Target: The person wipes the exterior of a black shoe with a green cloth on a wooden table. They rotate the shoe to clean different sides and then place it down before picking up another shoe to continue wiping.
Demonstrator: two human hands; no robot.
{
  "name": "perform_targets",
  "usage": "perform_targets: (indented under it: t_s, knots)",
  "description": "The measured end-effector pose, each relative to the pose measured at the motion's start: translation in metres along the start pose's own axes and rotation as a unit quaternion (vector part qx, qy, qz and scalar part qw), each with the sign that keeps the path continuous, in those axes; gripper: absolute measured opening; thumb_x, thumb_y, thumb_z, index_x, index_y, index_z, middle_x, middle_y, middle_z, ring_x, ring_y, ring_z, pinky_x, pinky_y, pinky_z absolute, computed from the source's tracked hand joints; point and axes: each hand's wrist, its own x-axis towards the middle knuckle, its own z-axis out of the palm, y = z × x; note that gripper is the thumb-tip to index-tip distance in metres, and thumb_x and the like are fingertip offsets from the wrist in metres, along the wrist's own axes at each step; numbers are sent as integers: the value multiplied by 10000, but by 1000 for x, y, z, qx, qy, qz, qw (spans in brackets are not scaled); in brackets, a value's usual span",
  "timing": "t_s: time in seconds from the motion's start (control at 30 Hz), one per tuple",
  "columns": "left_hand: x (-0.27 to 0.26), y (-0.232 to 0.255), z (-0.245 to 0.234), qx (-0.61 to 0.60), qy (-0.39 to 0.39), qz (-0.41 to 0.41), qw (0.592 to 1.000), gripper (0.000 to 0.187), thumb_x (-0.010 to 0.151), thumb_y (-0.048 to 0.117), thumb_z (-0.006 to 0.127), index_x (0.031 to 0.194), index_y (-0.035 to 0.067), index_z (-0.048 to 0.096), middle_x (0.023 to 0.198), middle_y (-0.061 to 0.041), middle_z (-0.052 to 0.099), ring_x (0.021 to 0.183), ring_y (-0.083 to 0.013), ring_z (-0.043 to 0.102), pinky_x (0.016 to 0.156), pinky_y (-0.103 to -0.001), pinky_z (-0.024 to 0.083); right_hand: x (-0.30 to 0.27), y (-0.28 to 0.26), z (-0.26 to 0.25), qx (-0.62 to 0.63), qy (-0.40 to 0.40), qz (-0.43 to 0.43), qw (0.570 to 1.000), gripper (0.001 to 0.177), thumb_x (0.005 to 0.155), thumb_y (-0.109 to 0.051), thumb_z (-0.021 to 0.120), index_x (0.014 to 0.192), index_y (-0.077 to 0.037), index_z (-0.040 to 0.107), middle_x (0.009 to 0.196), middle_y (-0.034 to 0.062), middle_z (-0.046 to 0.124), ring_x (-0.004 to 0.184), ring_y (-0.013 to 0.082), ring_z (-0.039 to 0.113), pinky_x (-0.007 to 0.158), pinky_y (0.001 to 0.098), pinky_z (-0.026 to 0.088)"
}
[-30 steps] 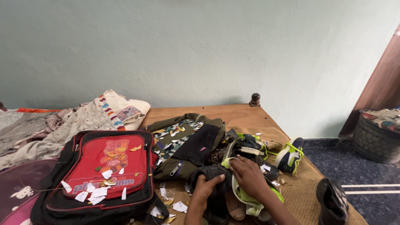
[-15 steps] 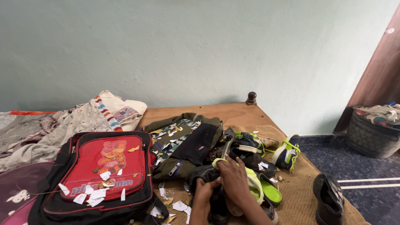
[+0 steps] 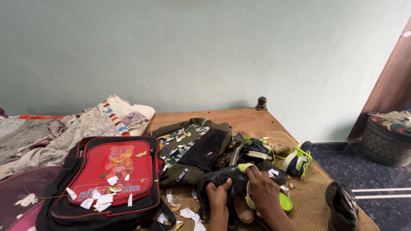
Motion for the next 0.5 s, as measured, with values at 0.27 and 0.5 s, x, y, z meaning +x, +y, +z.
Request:
perform_targets:
  t_s: [0.27, 0.5]
  knots:
    - [6, -44, 6, -140, 19, -43, 989, 394, 785, -83, 773, 1162, 5, 699, 1148, -114, 753, 977, -260, 740, 872, -399, 606, 32, 20, -46, 45, 12, 107, 993, 410, 949, 30, 521, 1285, -170, 647, 1170, 53, 660, 669, 170, 639, 523, 290, 567]
    - [36, -102, 1, -142, -26, -68, 987, 378, 866, -15, 726, 1237, -59, 673, 1174, -177, 743, 990, -323, 741, 845, -450, 618, 31, -25, -14, 35, 14, 59, 998, 440, 853, -20, 555, 1259, -165, 643, 1153, 136, 593, 866, 310, 702, 683, 440, 593]
